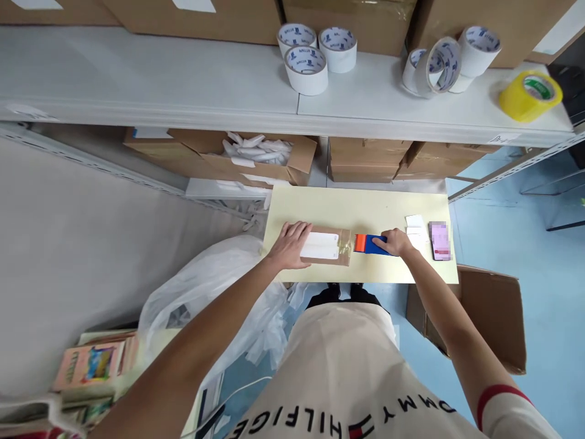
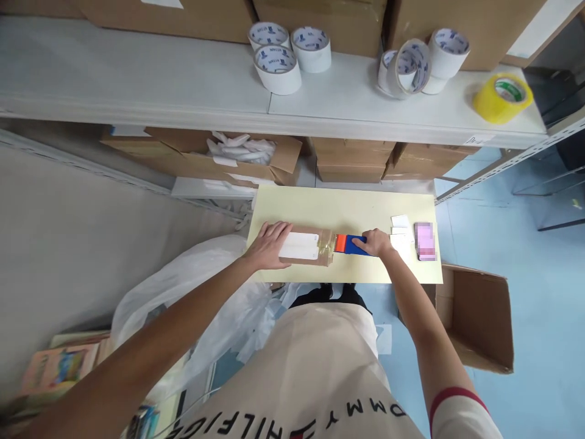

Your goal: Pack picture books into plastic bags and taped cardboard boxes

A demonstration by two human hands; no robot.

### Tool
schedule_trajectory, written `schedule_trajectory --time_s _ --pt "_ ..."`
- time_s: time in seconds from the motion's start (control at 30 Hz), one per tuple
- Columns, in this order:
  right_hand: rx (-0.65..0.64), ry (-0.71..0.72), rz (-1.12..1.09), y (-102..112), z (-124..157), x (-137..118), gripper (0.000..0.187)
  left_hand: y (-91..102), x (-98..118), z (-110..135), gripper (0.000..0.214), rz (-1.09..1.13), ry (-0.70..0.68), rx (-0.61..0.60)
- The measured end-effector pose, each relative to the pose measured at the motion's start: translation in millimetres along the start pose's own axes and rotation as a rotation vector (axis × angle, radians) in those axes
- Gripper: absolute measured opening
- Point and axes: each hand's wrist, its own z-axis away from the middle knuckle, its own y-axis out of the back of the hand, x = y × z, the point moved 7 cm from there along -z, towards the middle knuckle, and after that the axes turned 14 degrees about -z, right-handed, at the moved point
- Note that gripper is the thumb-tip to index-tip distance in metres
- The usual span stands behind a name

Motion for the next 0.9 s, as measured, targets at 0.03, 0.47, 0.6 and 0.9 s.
schedule_trajectory --time_s 0.03,0.47,0.6,0.9 --pt "-0.009 0.009 -0.002 -4 -5 -3 0.053 -1.4 4 -1 0.121 -0.016 0.024 -0.014" --pt "-0.08 0.088 -0.115 -20 -3 25 0.053 -10.4 111 -44 0.1 0.02 -0.091 -0.06" --pt "-0.132 0.004 -0.005 0 13 51 0.055 -9.7 109 -41 0.096 0.013 -0.081 -0.061" --pt "-0.117 -0.042 0.045 -43 -31 -67 0.035 -6.8 138 -57 0.055 -0.12 0.025 -0.134"
